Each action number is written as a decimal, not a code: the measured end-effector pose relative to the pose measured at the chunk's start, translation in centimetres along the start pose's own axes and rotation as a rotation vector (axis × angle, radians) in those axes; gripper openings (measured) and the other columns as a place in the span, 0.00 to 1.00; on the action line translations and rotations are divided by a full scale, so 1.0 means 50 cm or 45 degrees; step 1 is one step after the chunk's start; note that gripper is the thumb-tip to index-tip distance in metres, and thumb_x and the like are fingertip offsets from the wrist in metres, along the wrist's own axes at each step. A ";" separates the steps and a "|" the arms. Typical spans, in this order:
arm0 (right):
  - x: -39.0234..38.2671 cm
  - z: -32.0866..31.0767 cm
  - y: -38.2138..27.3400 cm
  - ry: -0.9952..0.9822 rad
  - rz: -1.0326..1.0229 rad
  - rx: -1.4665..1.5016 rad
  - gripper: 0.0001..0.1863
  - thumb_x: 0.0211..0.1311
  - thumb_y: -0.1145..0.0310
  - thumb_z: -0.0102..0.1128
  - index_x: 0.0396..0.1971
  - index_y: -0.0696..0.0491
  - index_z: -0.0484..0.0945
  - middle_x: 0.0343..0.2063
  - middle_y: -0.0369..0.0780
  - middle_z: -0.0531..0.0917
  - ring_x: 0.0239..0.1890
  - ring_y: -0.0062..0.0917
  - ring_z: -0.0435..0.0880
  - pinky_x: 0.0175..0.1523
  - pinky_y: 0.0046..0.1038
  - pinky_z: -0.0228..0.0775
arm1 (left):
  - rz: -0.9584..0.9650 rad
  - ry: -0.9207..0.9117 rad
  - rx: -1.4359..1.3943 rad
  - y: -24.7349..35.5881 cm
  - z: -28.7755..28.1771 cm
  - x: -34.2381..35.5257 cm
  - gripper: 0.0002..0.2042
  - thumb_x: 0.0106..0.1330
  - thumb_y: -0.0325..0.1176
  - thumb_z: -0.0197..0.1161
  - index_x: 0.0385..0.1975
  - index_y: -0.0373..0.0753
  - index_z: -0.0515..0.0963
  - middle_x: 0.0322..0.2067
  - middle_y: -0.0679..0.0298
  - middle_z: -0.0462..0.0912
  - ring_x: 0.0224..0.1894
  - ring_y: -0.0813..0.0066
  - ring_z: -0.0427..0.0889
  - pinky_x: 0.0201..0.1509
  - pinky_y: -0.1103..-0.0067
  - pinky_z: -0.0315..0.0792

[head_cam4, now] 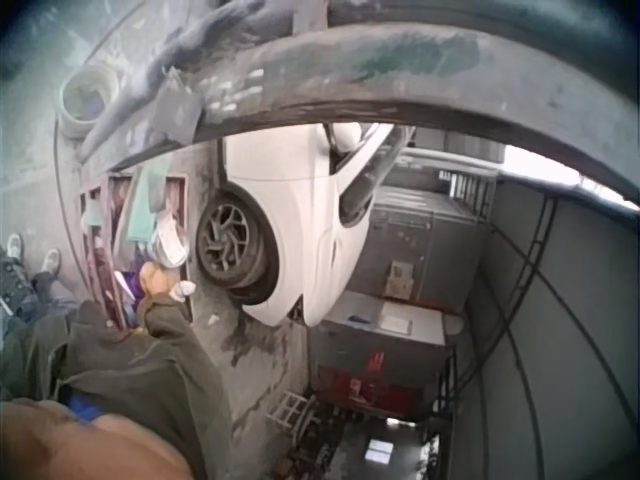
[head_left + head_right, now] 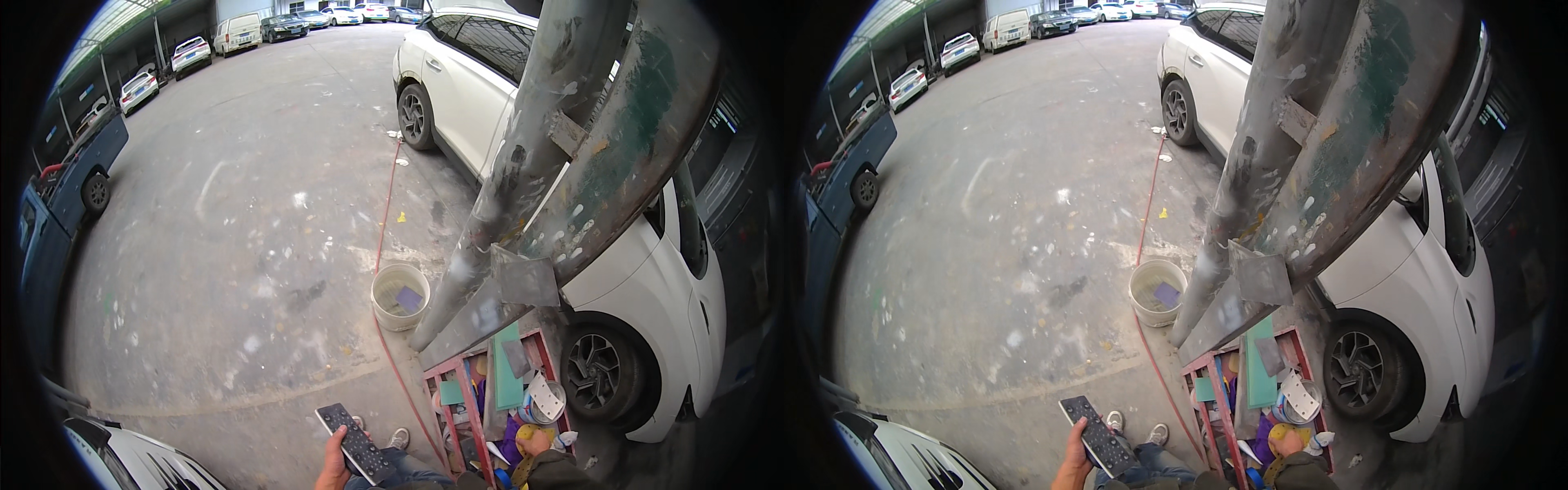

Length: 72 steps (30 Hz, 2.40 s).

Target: The person attaches a sanding sheet to a sanding block and sands a beige filler patch on the side panel of a white car. The person repeatedly rubs the sanding block over the treated area to smooth the surface.

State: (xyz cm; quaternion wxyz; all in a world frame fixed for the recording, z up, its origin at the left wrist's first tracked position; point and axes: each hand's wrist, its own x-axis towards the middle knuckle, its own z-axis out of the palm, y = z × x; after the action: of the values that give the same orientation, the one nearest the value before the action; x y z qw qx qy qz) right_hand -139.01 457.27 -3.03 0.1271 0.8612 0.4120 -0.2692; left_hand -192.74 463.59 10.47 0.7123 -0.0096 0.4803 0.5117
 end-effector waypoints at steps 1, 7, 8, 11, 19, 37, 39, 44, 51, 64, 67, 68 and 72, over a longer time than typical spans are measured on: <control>0.003 0.003 0.006 0.003 -0.004 0.037 0.42 0.44 0.38 0.72 0.43 0.66 0.81 0.43 0.57 0.83 0.49 0.49 0.82 0.55 0.43 0.72 | 0.008 0.003 -0.005 0.005 -0.001 0.001 0.24 0.67 0.48 0.56 0.53 0.35 0.71 0.35 0.50 0.83 0.37 0.58 0.84 0.46 0.64 0.80; 0.045 0.024 0.065 -0.129 -0.156 0.267 0.33 0.51 0.45 0.70 0.40 0.65 0.83 0.32 0.52 0.86 0.34 0.38 0.86 0.42 0.38 0.76 | 0.078 0.054 0.010 0.025 -0.012 0.009 0.26 0.66 0.52 0.55 0.53 0.34 0.72 0.35 0.49 0.83 0.37 0.57 0.85 0.47 0.65 0.80; 0.048 0.029 0.073 -0.145 -0.156 0.335 0.31 0.52 0.47 0.70 0.40 0.65 0.83 0.31 0.50 0.86 0.32 0.35 0.86 0.40 0.36 0.75 | 0.082 0.058 0.006 0.028 -0.015 0.009 0.26 0.66 0.52 0.55 0.53 0.35 0.72 0.34 0.50 0.83 0.37 0.57 0.85 0.46 0.65 0.80; 0.056 0.039 0.092 -0.200 -0.137 0.510 0.27 0.55 0.52 0.70 0.39 0.64 0.83 0.28 0.44 0.85 0.28 0.27 0.83 0.36 0.32 0.74 | 0.094 0.049 0.011 0.033 -0.020 0.011 0.26 0.66 0.52 0.55 0.53 0.35 0.72 0.34 0.51 0.83 0.37 0.58 0.84 0.45 0.65 0.80; 0.051 0.043 0.102 -0.108 -0.150 0.655 0.23 0.55 0.56 0.71 0.37 0.64 0.84 0.25 0.40 0.84 0.25 0.23 0.80 0.32 0.31 0.72 | 0.104 -0.005 0.046 0.035 -0.030 0.012 0.26 0.67 0.52 0.55 0.53 0.36 0.72 0.35 0.51 0.83 0.37 0.58 0.84 0.46 0.64 0.80; 0.056 0.090 0.085 0.525 0.065 0.627 0.11 0.55 0.68 0.63 0.23 0.62 0.81 0.23 0.49 0.83 0.28 0.38 0.84 0.38 0.41 0.74 | 0.109 -0.016 0.113 0.038 -0.044 -0.024 0.28 0.67 0.52 0.54 0.56 0.33 0.69 0.36 0.51 0.82 0.38 0.59 0.84 0.46 0.65 0.79; 0.047 0.100 0.083 0.814 0.058 0.428 0.09 0.54 0.68 0.62 0.25 0.60 0.81 0.27 0.52 0.84 0.32 0.44 0.84 0.41 0.43 0.73 | 0.110 -0.031 0.125 0.037 -0.045 -0.022 0.29 0.67 0.53 0.54 0.56 0.33 0.69 0.36 0.51 0.82 0.38 0.59 0.84 0.46 0.65 0.79; -0.039 0.017 0.013 0.471 -0.027 0.345 0.10 0.54 0.68 0.61 0.35 0.55 0.77 0.34 0.52 0.83 0.42 0.51 0.81 0.47 0.45 0.71 | 0.122 -0.018 0.118 0.050 -0.040 -0.034 0.27 0.67 0.52 0.54 0.55 0.34 0.70 0.35 0.51 0.82 0.38 0.60 0.84 0.45 0.66 0.79; -0.040 -0.029 0.048 0.918 0.682 0.342 0.11 0.68 0.69 0.46 0.46 0.52 0.72 0.35 0.52 0.84 0.39 0.51 0.84 0.44 0.48 0.74 | 0.113 -0.082 0.079 0.056 -0.026 -0.022 0.25 0.66 0.51 0.55 0.52 0.35 0.71 0.35 0.51 0.82 0.37 0.60 0.83 0.45 0.65 0.79; -0.142 -0.143 0.071 1.128 0.835 0.604 0.16 0.68 0.68 0.48 0.52 0.51 0.77 0.42 0.53 0.84 0.47 0.52 0.81 0.50 0.48 0.72 | 0.131 -0.119 0.058 0.190 0.038 0.061 0.24 0.66 0.51 0.56 0.50 0.36 0.72 0.32 0.53 0.82 0.35 0.61 0.83 0.42 0.67 0.79; -0.161 -0.173 0.103 1.234 0.987 0.580 0.17 0.69 0.67 0.47 0.55 0.53 0.75 0.44 0.54 0.83 0.48 0.52 0.81 0.50 0.48 0.73 | 0.067 -0.184 0.023 0.241 0.029 0.116 0.25 0.66 0.51 0.56 0.51 0.35 0.72 0.33 0.52 0.82 0.36 0.60 0.83 0.43 0.66 0.79; -0.156 -0.174 0.133 1.240 1.018 0.508 0.18 0.69 0.66 0.47 0.55 0.54 0.74 0.44 0.54 0.83 0.48 0.52 0.82 0.49 0.48 0.74 | 0.068 -0.221 0.004 0.264 0.032 0.127 0.25 0.66 0.51 0.57 0.51 0.35 0.72 0.33 0.52 0.82 0.36 0.60 0.83 0.43 0.66 0.79; -0.176 -0.163 0.183 1.511 1.358 0.737 0.20 0.65 0.66 0.50 0.54 0.56 0.74 0.45 0.56 0.83 0.48 0.54 0.81 0.51 0.49 0.74 | 0.036 -0.232 -0.006 0.357 -0.017 0.198 0.25 0.66 0.51 0.57 0.51 0.34 0.72 0.33 0.52 0.82 0.37 0.61 0.83 0.45 0.67 0.78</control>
State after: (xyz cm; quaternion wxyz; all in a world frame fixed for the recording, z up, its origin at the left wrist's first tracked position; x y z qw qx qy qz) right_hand -133.52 449.48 8.63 -0.2258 0.9372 -0.1360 0.2284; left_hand -206.34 478.80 11.68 0.7457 0.0421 0.4124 0.5216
